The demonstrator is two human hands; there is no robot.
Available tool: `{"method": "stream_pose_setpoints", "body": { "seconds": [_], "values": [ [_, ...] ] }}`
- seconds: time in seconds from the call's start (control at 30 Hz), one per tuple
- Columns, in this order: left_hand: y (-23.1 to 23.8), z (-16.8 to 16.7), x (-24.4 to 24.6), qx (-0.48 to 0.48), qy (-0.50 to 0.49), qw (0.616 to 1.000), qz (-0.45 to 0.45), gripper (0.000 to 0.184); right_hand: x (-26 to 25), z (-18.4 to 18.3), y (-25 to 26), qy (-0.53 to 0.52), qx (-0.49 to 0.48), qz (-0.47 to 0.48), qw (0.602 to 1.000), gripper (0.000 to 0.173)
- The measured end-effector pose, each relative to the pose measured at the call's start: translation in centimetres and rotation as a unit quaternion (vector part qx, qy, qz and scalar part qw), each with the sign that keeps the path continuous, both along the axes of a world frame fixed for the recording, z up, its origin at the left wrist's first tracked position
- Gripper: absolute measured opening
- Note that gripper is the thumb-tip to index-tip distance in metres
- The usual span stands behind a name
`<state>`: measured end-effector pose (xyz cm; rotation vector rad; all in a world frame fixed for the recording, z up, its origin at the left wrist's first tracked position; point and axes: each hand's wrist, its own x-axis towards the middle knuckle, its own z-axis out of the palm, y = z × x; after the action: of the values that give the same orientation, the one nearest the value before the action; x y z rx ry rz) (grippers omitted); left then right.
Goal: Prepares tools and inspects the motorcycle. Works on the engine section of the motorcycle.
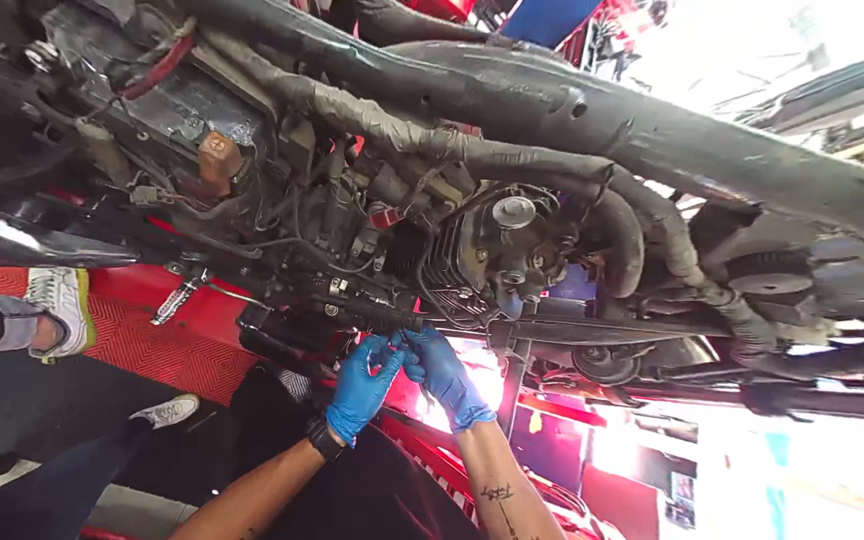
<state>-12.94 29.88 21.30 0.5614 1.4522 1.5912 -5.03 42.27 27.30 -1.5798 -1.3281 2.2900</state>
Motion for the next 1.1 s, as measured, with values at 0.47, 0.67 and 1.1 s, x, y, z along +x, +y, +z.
{"method": "stream_pose_setpoints", "body": {
  "seconds": [0.47, 0.67, 1.1],
  "values": [
    [3.5, 5.0, -7.8, -0.117, 0.083, 0.969, -0.201, 0.031, -1.2, 0.2, -2.2, -0.002, -0.002, -0.114, 0.993, 0.042],
    [4.3, 4.1, -5.7, -0.106, 0.062, 0.99, -0.076, 0.019, -2.0, -0.5, -3.9, 0.045, 0.011, -0.2, 0.979, 0.039],
    [4.4, 6.6, -5.2, -0.24, 0.254, 0.928, -0.129, 0.033, -0.6, -1.5, -7.5, 0.046, 0.176, -0.163, 0.97, 0.021]
  ]
}}
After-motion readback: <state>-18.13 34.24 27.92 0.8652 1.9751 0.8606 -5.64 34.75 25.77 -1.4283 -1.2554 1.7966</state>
